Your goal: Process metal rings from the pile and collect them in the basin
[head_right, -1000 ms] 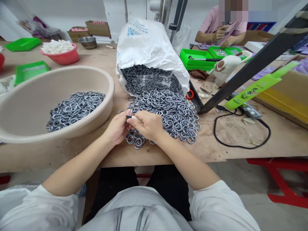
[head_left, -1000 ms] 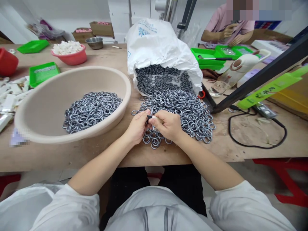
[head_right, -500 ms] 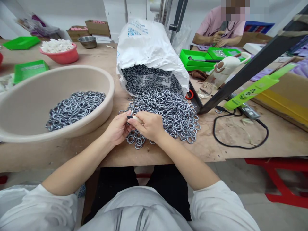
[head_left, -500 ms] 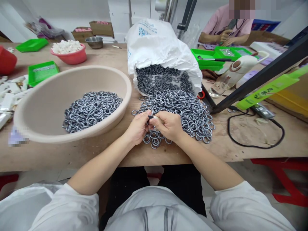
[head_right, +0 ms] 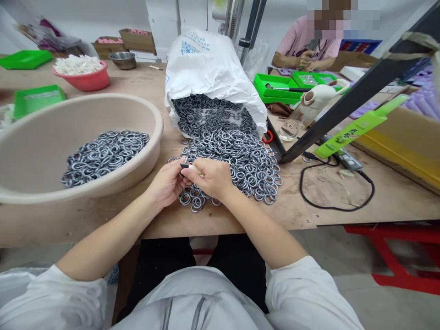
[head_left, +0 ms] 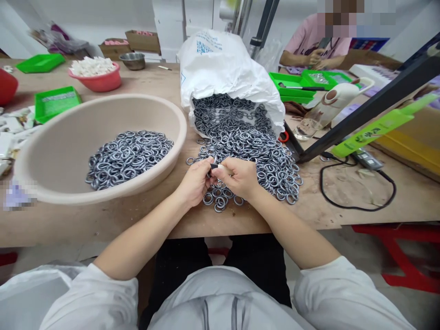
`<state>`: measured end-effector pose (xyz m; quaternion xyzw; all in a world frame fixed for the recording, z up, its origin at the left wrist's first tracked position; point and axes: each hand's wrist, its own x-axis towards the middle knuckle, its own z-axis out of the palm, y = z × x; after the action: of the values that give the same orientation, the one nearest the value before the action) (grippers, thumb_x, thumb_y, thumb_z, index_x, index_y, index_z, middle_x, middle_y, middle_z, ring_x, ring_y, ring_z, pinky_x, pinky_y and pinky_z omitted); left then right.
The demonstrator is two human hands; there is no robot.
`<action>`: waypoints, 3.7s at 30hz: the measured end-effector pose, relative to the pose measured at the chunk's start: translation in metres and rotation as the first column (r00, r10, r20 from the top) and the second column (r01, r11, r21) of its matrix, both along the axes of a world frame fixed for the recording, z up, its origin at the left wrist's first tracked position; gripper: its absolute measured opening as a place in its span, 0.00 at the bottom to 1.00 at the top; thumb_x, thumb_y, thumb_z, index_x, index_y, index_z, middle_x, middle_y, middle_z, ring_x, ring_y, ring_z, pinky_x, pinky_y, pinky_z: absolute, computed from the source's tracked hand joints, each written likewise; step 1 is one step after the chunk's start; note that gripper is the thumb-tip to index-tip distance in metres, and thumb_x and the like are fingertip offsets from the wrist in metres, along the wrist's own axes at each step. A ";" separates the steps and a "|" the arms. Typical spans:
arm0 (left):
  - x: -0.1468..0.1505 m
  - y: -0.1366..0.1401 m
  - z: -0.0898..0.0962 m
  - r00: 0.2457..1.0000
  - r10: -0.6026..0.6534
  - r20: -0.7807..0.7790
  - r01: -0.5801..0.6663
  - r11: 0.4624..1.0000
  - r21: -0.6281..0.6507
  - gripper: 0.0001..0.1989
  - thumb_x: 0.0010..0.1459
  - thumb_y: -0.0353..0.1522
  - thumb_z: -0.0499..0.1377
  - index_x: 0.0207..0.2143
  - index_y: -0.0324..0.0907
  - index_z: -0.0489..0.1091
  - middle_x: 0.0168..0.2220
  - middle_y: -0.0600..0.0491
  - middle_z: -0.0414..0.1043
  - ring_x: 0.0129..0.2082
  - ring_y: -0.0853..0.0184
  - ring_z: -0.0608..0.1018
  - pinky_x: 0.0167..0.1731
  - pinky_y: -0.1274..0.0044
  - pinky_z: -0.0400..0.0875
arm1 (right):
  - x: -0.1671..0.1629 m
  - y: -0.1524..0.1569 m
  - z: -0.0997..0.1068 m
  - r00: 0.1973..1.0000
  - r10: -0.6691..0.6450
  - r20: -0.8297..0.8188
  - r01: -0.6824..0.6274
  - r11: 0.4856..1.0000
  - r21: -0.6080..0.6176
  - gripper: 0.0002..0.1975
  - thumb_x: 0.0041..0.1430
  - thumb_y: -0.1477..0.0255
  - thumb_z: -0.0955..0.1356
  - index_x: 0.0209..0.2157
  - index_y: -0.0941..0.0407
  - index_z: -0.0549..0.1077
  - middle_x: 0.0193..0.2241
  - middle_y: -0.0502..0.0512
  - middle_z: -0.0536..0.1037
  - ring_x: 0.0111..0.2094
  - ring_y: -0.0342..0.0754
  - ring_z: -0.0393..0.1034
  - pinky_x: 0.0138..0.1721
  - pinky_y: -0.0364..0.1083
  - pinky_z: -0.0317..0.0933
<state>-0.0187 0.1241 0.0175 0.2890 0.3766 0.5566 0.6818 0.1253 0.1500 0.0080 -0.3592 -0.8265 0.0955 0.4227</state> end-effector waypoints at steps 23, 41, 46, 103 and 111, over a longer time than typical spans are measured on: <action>-0.019 0.014 0.004 0.999 0.034 -0.029 -0.031 0.995 0.099 0.10 0.58 0.35 0.64 0.29 0.37 0.73 0.26 0.56 0.69 0.21 0.80 0.68 0.24 0.86 0.68 | -0.002 0.014 -0.003 0.797 -0.127 0.590 0.294 0.936 -0.195 0.13 0.60 0.57 0.68 0.36 0.52 0.78 0.36 0.53 0.81 0.36 0.50 0.72 0.29 0.44 0.48; -0.024 0.020 0.011 0.994 0.096 0.052 -0.086 0.981 -0.172 0.07 0.60 0.31 0.57 0.30 0.37 0.70 0.25 0.55 0.70 0.19 0.76 0.71 0.16 0.85 0.66 | -0.001 0.014 -0.006 0.839 -0.041 0.542 0.218 0.939 -0.266 0.12 0.59 0.70 0.67 0.44 0.50 0.79 0.42 0.51 0.80 0.43 0.50 0.73 0.34 0.45 0.56; -0.024 0.016 0.007 0.984 0.008 -0.177 -0.011 1.000 -0.015 0.11 0.48 0.32 0.68 0.26 0.40 0.67 0.18 0.63 0.56 0.15 0.79 0.56 0.13 0.84 0.45 | 0.003 0.018 -0.002 0.880 -0.087 0.468 0.269 0.903 -0.336 0.11 0.58 0.69 0.68 0.41 0.51 0.80 0.40 0.53 0.82 0.40 0.51 0.73 0.33 0.45 0.55; -0.006 0.000 0.007 0.971 -0.206 -0.122 0.204 0.979 -0.026 0.17 0.58 0.37 0.57 0.21 0.42 0.55 0.15 0.64 0.46 0.13 0.79 0.49 0.14 0.84 0.45 | 0.006 -0.003 0.009 0.997 0.051 0.051 -0.042 0.987 -0.152 0.25 0.67 0.52 0.59 0.24 0.55 0.67 0.23 0.49 0.67 0.26 0.42 0.59 0.29 0.44 0.48; -0.005 -0.003 0.008 0.973 -0.185 -0.140 0.185 0.983 -0.018 0.13 0.57 0.33 0.58 0.23 0.42 0.57 0.14 0.64 0.47 0.13 0.79 0.49 0.14 0.85 0.44 | 0.003 -0.004 0.010 0.989 0.002 0.146 0.025 0.983 -0.181 0.27 0.66 0.51 0.58 0.21 0.55 0.63 0.21 0.49 0.66 0.24 0.42 0.57 0.28 0.44 0.44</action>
<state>-0.0241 0.1216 0.0260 0.3595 0.3967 0.4679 0.7032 0.1287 0.1460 0.0177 -0.4074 -0.8408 0.1417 0.3271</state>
